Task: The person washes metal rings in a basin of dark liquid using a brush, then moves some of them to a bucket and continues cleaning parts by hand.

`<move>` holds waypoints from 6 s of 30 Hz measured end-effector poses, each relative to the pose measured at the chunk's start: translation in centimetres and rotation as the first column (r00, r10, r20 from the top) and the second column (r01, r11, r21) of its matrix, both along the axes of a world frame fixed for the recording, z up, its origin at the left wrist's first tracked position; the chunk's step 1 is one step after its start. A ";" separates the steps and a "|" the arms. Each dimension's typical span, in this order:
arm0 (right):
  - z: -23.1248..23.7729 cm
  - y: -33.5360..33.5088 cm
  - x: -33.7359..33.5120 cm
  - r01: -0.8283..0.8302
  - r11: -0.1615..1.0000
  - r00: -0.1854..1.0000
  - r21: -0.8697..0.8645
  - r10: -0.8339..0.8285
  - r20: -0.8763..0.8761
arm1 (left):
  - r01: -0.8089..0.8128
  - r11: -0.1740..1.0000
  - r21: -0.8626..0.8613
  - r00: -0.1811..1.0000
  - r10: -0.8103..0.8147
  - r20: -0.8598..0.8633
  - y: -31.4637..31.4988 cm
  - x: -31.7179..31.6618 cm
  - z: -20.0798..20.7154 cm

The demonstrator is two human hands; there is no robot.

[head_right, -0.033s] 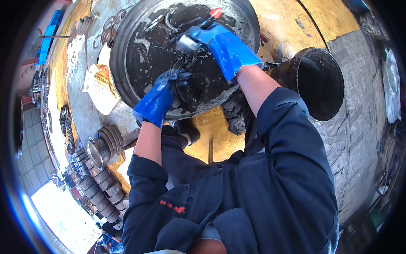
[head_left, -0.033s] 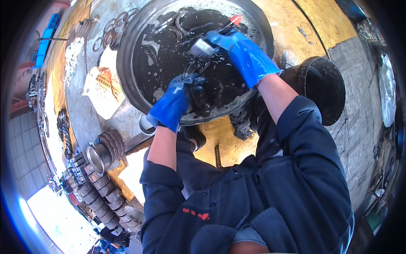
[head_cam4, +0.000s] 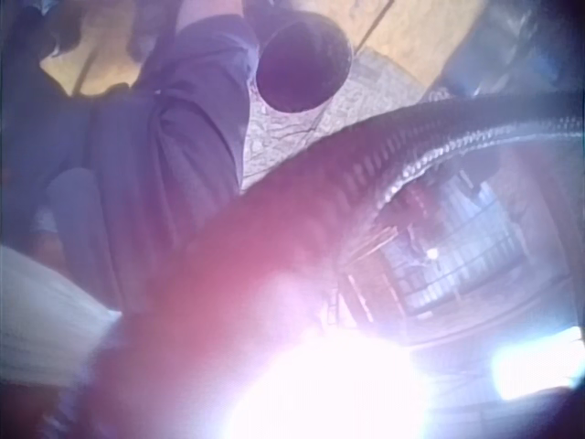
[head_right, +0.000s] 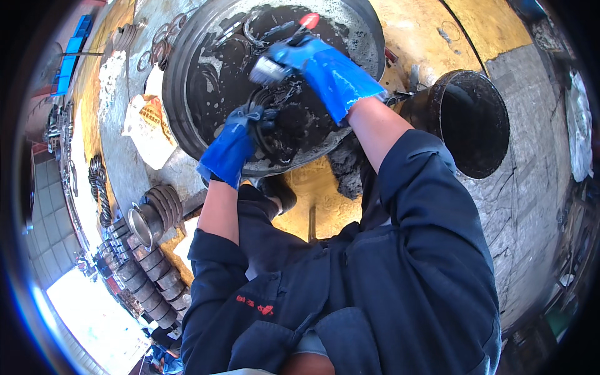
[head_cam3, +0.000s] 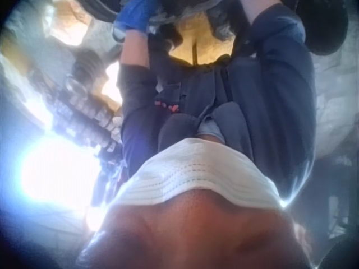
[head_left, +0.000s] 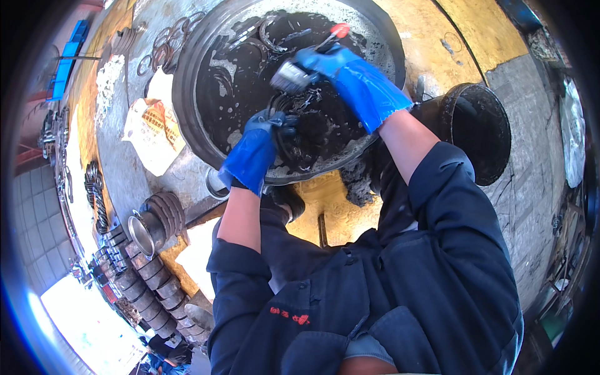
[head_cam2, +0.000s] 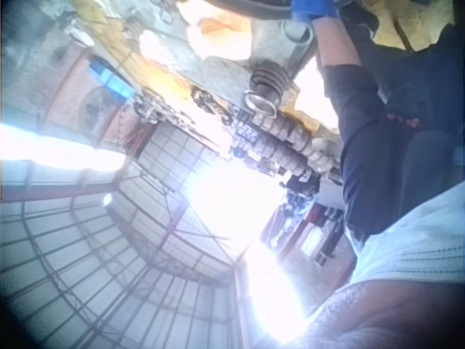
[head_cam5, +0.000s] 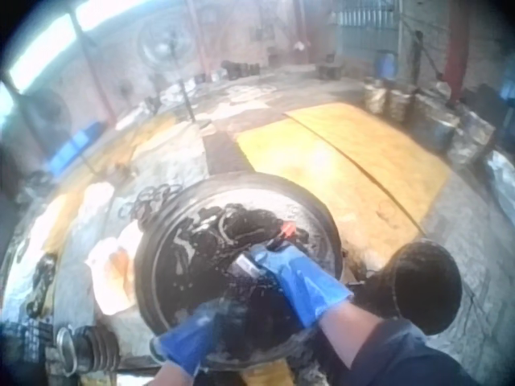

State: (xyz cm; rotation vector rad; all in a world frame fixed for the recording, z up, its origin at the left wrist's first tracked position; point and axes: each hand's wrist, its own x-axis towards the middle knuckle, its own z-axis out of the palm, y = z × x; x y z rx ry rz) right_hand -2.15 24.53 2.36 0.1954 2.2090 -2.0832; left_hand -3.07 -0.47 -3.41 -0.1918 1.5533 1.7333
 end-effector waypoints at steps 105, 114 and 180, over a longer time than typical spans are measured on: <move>-2.0 -1.9 12.3 0.111 0.488 0.986 0.866 -0.163 -0.034 | -0.132 0.909 0.396 0.963 0.023 0.268 3.1 2.1 -0.4; -2.5 -2.1 12.1 0.102 0.458 0.992 0.883 -0.117 -0.054 | -0.257 0.899 0.354 0.931 0.131 0.342 3.2 1.8 0.2; -1.7 -2.6 11.9 0.115 0.413 0.976 0.904 -0.216 -0.025 | 0.117 0.988 0.097 0.987 -0.105 -0.119 -4.3 3.9 12.6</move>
